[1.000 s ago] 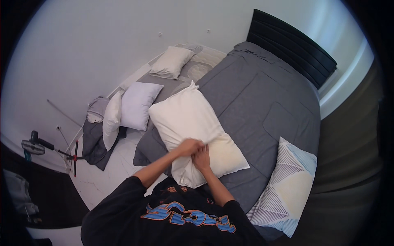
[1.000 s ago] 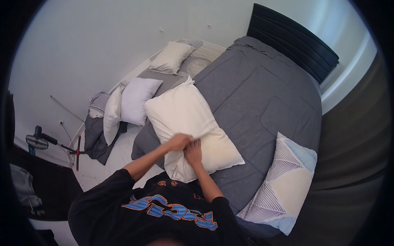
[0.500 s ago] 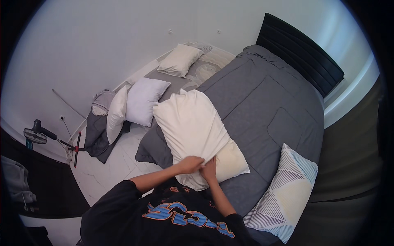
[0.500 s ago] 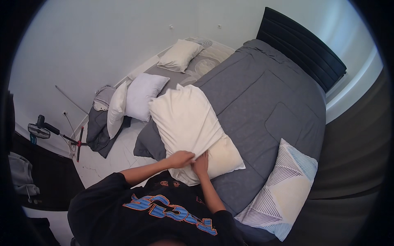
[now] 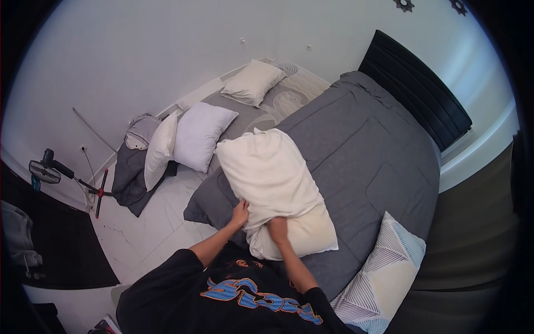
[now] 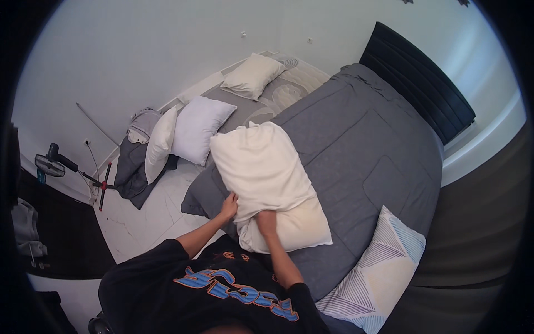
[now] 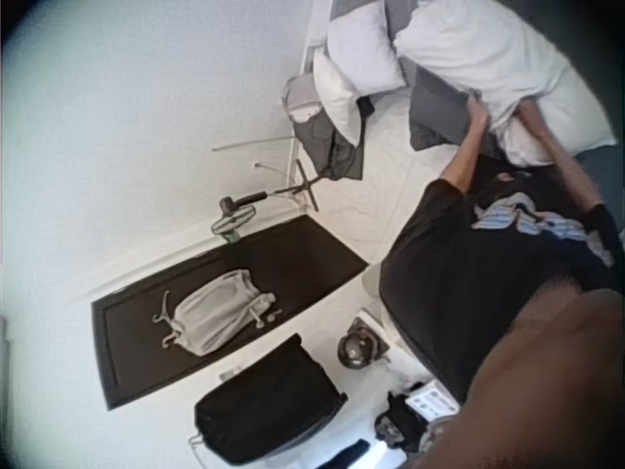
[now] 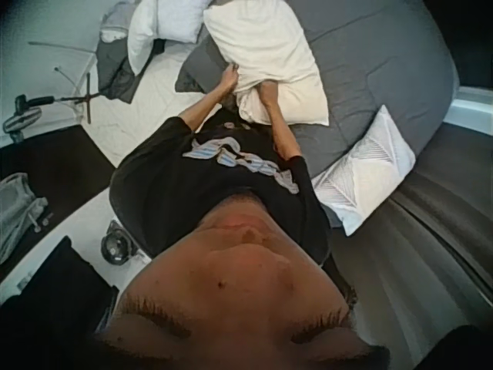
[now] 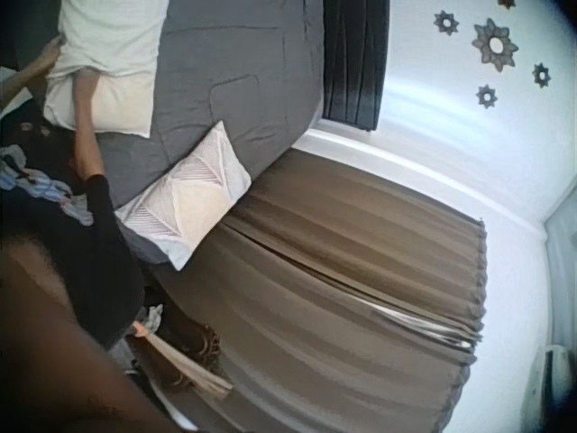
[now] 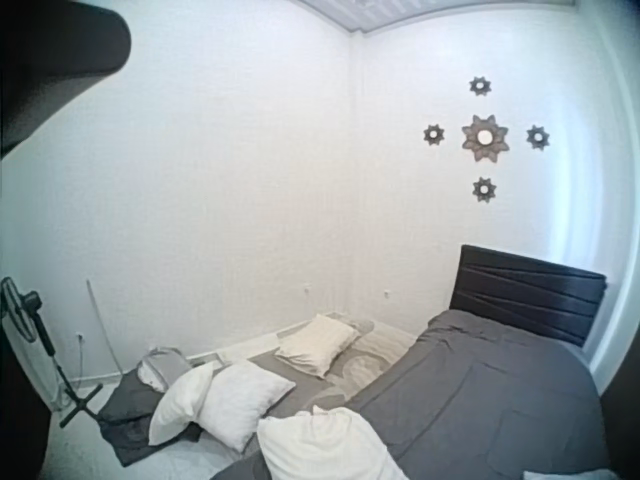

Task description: The person puts a white pillowcase onto a pillow on a bed. They struggle to fit the pillow inside the case, repeatedly adjusting the fabric and the pillow. A small cat is present on the bed and interacts with the person's hands and the pillow during the process.

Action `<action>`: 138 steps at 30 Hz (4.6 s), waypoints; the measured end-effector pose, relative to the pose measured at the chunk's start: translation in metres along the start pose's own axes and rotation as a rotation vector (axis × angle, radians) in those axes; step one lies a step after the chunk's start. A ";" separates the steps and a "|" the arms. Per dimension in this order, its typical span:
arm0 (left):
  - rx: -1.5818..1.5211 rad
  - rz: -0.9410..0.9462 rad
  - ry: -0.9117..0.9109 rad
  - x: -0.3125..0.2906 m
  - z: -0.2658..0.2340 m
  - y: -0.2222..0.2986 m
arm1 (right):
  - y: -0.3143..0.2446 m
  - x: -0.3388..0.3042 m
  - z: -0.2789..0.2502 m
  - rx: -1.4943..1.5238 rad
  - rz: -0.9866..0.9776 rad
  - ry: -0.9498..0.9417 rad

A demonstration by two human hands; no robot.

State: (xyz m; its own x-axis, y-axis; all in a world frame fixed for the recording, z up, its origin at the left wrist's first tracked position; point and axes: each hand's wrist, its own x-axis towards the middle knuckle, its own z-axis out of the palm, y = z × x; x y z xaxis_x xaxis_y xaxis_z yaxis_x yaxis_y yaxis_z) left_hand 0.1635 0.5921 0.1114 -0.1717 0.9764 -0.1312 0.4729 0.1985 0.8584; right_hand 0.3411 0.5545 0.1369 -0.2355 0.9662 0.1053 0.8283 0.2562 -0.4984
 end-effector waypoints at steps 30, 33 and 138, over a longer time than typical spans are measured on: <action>-0.114 1.039 -0.758 0.028 -0.035 0.229 | -0.036 0.038 -0.037 0.430 0.511 0.789; 0.031 1.198 -0.775 0.036 -0.048 0.246 | -0.035 0.069 -0.034 0.488 0.539 0.835; 0.041 1.273 -0.547 -0.064 -0.072 0.333 | 0.072 0.103 -0.179 0.388 0.239 0.573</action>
State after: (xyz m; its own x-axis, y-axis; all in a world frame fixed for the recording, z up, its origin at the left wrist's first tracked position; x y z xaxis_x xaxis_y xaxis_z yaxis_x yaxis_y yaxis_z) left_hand 0.2693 0.5894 0.4415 0.7450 0.3925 0.5394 0.0730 -0.8517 0.5189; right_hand 0.4676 0.6778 0.2659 0.3206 0.8855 0.3362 0.5590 0.1097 -0.8219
